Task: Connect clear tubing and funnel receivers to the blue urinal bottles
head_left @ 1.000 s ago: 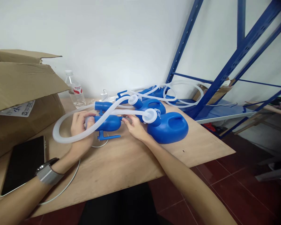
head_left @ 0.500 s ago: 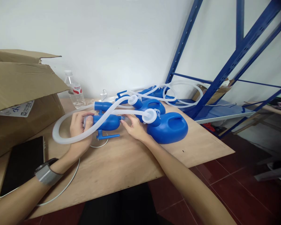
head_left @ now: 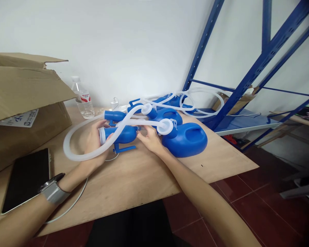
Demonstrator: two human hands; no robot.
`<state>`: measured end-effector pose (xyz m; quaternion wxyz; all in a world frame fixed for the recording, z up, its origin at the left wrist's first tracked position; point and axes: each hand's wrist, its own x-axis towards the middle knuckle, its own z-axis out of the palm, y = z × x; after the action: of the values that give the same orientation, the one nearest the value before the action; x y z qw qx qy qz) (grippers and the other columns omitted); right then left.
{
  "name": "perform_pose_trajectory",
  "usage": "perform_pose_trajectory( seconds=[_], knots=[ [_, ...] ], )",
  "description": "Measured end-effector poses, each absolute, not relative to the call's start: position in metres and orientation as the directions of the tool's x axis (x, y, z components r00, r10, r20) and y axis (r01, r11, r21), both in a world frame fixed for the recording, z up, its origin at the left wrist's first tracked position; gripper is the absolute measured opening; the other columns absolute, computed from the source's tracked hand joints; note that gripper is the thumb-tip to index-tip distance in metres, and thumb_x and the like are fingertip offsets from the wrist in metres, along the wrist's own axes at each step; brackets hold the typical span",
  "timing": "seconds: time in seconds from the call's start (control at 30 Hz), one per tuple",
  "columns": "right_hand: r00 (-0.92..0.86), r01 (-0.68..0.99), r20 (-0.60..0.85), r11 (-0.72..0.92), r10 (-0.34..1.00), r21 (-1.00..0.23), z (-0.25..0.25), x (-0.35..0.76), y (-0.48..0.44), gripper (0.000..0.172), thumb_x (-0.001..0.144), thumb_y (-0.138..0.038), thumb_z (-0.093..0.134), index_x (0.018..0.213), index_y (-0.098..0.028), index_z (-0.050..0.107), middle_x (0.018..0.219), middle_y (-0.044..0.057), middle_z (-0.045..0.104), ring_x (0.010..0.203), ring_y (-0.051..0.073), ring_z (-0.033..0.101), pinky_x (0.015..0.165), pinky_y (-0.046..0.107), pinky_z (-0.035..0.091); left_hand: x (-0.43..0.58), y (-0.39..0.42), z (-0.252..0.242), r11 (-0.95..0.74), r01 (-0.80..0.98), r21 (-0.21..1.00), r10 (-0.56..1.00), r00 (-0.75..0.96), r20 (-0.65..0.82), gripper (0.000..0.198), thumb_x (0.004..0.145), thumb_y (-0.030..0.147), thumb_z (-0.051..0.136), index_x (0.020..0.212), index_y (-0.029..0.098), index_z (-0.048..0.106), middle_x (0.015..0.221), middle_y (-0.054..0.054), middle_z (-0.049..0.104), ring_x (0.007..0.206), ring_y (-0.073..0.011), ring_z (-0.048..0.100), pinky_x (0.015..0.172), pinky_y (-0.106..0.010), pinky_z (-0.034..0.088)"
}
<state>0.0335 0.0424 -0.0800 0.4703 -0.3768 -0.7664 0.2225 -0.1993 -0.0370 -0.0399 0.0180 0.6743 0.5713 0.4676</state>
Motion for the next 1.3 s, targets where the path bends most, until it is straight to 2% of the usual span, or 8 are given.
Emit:
perform_pose_trajectory(
  seconds=[0.2,0.33,0.53,0.73,0.87,1.07,1.2,1.3],
  knots=[
    [-0.478,0.485,0.588,0.754,0.653,-0.443,-0.079,0.037,0.034,0.053,0.102,-0.022,0.041,0.153,-0.02,0.056,0.145,0.015,0.055,0.139,0.026,0.051,0.125,0.052,0.041,-0.191,-0.042,-0.041,-0.382,0.68,0.626,0.826,-0.052,0.561,0.072,0.087,0.052,0.07,0.147,0.022,0.046,0.128,-0.014,0.065,0.117,-0.0328,0.064,0.099,-0.054,0.052],
    [-0.532,0.598,0.544,0.743,0.649,-0.301,-0.074,0.033,0.022,0.078,0.088,-0.027,0.068,0.161,-0.016,0.044,0.149,0.021,0.046,0.142,0.037,0.045,0.124,0.061,0.039,-0.186,-0.046,-0.038,-0.442,0.682,0.582,0.807,0.018,0.591,0.069,0.09,0.052,0.068,0.147,0.021,0.044,0.131,-0.015,0.062,0.119,-0.0316,0.063,0.103,-0.054,0.051],
    [-0.439,0.607,0.599,0.713,0.669,-0.351,-0.068,0.024,0.015,0.081,0.074,-0.061,0.086,0.141,-0.022,0.062,0.137,0.017,0.056,0.131,0.035,0.055,0.117,0.056,0.047,-0.184,-0.047,-0.04,-0.468,0.666,0.581,0.813,0.067,0.578,0.068,0.095,0.051,0.066,0.151,0.024,0.038,0.139,-0.016,0.058,0.126,-0.0315,0.061,0.109,-0.056,0.048],
    [-0.454,0.551,0.599,0.736,0.659,-0.393,-0.064,0.029,0.015,0.08,0.069,-0.062,0.088,0.135,-0.023,0.066,0.13,0.013,0.063,0.121,0.03,0.062,0.108,0.048,0.054,-0.19,-0.05,-0.033,-0.637,0.675,0.372,0.687,0.279,0.67,0.061,0.099,0.039,0.064,0.152,0.025,0.038,0.142,-0.015,0.055,0.128,-0.0308,0.061,0.109,-0.052,0.051],
    [-0.47,0.544,0.516,0.695,0.717,-0.47,-0.065,0.033,0.017,0.085,0.063,-0.062,0.09,0.134,-0.022,0.065,0.133,0.011,0.063,0.121,0.029,0.063,0.112,0.048,0.053,-0.195,-0.054,-0.024,-0.727,0.64,0.251,0.626,0.466,0.625,0.07,0.102,0.034,0.061,0.162,0.025,0.026,0.155,-0.018,0.042,0.146,-0.0348,0.047,0.119,-0.054,0.045],
    [-0.466,0.536,0.48,0.669,0.743,-0.515,-0.074,0.035,0.029,0.09,0.059,-0.056,0.094,0.138,-0.025,0.064,0.139,0.01,0.059,0.133,0.03,0.057,0.12,0.049,0.048,-0.198,-0.05,-0.028,-0.678,0.465,0.569,0.735,0.457,0.502,0.064,0.105,0.05,0.053,0.165,0.036,0.033,0.167,-0.01,0.033,0.158,-0.0376,0.028,0.13,-0.058,0.028],
    [-0.457,0.57,0.499,0.673,0.736,-0.471,-0.075,0.039,0.035,0.091,0.055,-0.049,0.098,0.138,-0.027,0.065,0.143,0.01,0.055,0.138,0.034,0.052,0.125,0.057,0.041,-0.196,-0.045,-0.028,-0.408,0.173,0.897,0.891,0.291,0.349,0.071,0.103,0.075,0.033,0.15,0.028,0.059,0.16,-0.01,0.049,0.152,-0.0386,0.039,0.128,-0.055,0.03],
    [-0.441,0.56,0.52,0.677,0.731,-0.477,-0.075,0.042,0.036,0.097,0.054,-0.046,0.099,0.142,-0.029,0.062,0.147,0.01,0.051,0.141,0.034,0.049,0.126,0.057,0.041,-0.191,-0.041,-0.02,-0.193,0.031,0.981,0.972,0.145,0.187,0.086,0.092,0.09,0.031,0.119,0.022,0.077,0.146,-0.012,0.063,0.144,-0.0408,0.047,0.117,-0.052,0.041]
  ],
)
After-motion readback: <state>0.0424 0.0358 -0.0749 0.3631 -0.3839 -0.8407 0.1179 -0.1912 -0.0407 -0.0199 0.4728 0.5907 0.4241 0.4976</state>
